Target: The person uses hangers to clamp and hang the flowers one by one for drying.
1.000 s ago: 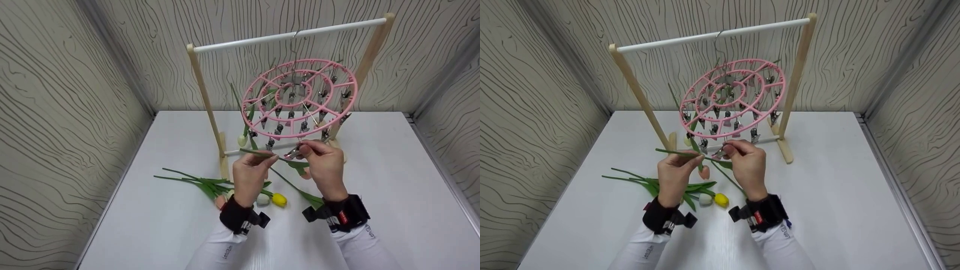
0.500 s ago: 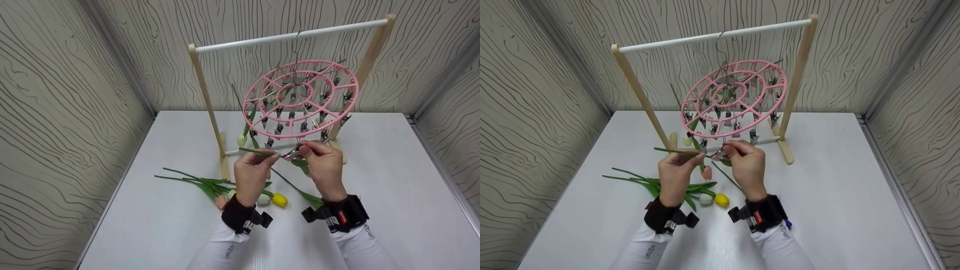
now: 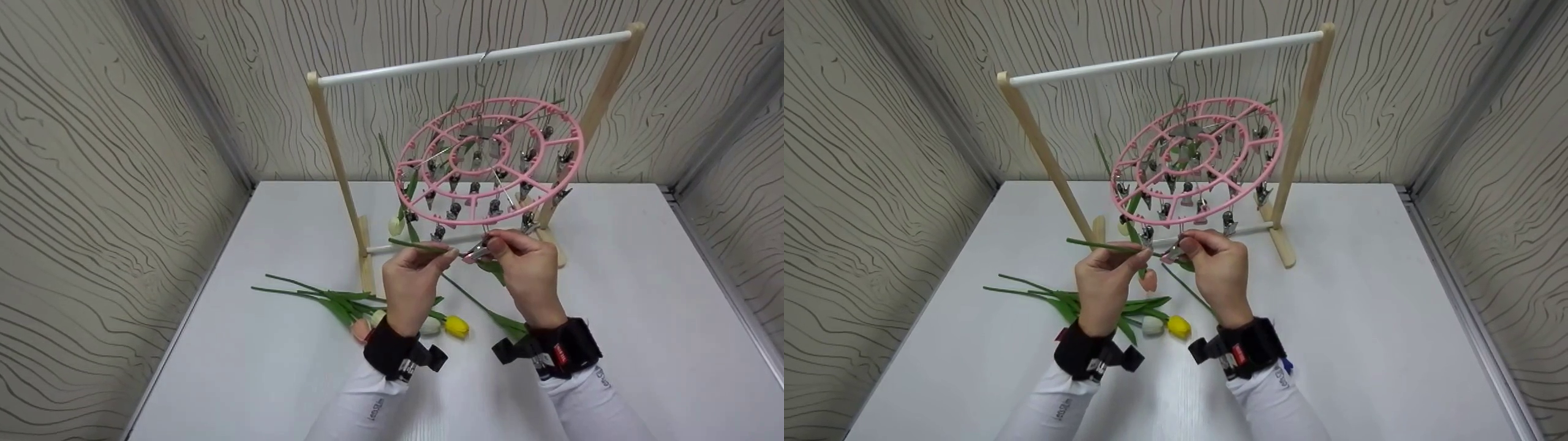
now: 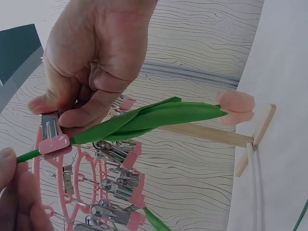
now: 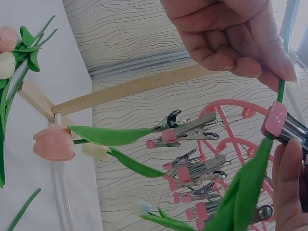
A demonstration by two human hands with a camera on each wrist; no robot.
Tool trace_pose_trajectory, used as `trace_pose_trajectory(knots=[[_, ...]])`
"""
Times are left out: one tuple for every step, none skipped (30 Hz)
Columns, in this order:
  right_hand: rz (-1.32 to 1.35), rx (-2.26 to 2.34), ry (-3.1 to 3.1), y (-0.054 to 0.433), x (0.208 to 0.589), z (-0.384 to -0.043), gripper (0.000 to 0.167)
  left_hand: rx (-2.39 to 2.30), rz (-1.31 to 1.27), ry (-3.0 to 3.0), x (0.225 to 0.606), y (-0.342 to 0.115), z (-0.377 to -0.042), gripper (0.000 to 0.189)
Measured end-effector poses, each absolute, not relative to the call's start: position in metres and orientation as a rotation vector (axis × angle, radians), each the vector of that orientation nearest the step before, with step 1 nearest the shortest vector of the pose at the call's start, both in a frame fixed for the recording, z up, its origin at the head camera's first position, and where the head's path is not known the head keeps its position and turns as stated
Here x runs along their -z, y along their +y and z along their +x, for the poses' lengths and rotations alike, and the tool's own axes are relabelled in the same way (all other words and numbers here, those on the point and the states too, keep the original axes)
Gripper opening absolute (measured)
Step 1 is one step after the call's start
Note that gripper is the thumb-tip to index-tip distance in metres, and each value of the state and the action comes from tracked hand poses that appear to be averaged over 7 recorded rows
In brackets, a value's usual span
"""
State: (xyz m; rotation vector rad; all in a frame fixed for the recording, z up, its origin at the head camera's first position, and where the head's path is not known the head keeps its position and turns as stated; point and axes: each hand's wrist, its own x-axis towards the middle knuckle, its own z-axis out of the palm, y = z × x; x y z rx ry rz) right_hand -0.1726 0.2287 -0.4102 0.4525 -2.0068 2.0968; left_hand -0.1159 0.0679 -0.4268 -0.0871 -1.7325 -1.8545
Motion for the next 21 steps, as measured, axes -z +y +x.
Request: trace_pose_trajectory(knots=[[0.449,-2.115,-1.999,0.229,0.410,-0.172,0.025,1.857,-0.089,-1.732,0.426,0.068,-0.116,0.010],[0.447,-2.123,-1.998,0.229,0.410,-0.172,0.026,1.855,-0.089,-1.733,0.426,0.068,-0.116,0.010],[0.441,-2.134,-1.997,0.229,0.409,-0.172,0.026,1.851,-0.089,-1.733,0.426,0.068,-0.116,0.010],[0.434,-2.136,-2.010,0.229,0.409,-0.172,0.026,1.845,-0.087,-1.733,0.426,0.068,-0.117,0.010],[0.426,-2.146,-2.023,0.229,0.409,-0.172,0.026,1.839,-0.085,-1.731,0.427,0.068,-0.117,0.010],[0.415,-2.152,-2.044,0.229,0.408,-0.172,0.026,1.838,-0.083,-1.728,0.427,0.068,-0.117,0.010],[0.405,-2.153,-2.077,0.229,0.408,-0.172,0.026,1.844,-0.085,-1.721,0.427,0.068,-0.117,0.010],[0.398,-2.151,-2.113,0.229,0.408,-0.172,0.025,1.852,-0.085,-1.713,0.428,0.067,-0.117,0.010],[0.389,-2.155,-2.148,0.230,0.407,-0.172,0.025,1.865,-0.084,-1.706,0.428,0.067,-0.117,0.010],[0.382,-2.155,-2.181,0.230,0.408,-0.173,0.024,1.879,-0.081,-1.700,0.429,0.067,-0.117,0.010],[0.382,-2.158,-2.207,0.230,0.408,-0.173,0.024,1.891,-0.080,-1.695,0.429,0.066,-0.117,0.010],[0.383,-2.154,-2.234,0.231,0.409,-0.173,0.024,1.902,-0.077,-1.692,0.430,0.066,-0.117,0.011],[0.388,-2.149,-2.253,0.231,0.410,-0.173,0.024,1.906,-0.075,-1.692,0.430,0.065,-0.117,0.011],[0.398,-2.147,-2.265,0.231,0.411,-0.173,0.024,1.903,-0.069,-1.697,0.430,0.065,-0.118,0.012],[0.408,-2.145,-2.273,0.232,0.412,-0.173,0.025,1.899,-0.061,-1.703,0.431,0.065,-0.118,0.012],[0.418,-2.136,-2.278,0.232,0.413,-0.173,0.025,1.894,-0.055,-1.710,0.431,0.064,-0.118,0.012],[0.429,-2.125,-2.284,0.232,0.414,-0.173,0.026,1.888,-0.048,-1.718,0.431,0.064,-0.119,0.012],[0.434,-2.102,-2.297,0.232,0.416,-0.173,0.027,1.882,-0.040,-1.727,0.432,0.063,-0.119,0.012],[0.438,-2.079,-2.309,0.232,0.417,-0.173,0.028,1.877,-0.031,-1.737,0.432,0.062,-0.119,0.012],[0.436,-2.052,-2.325,0.233,0.418,-0.173,0.028,1.877,-0.021,-1.745,0.433,0.062,-0.120,0.012],[0.434,-2.024,-2.340,0.234,0.420,-0.173,0.029,1.878,-0.012,-1.754,0.434,0.061,-0.120,0.012]])
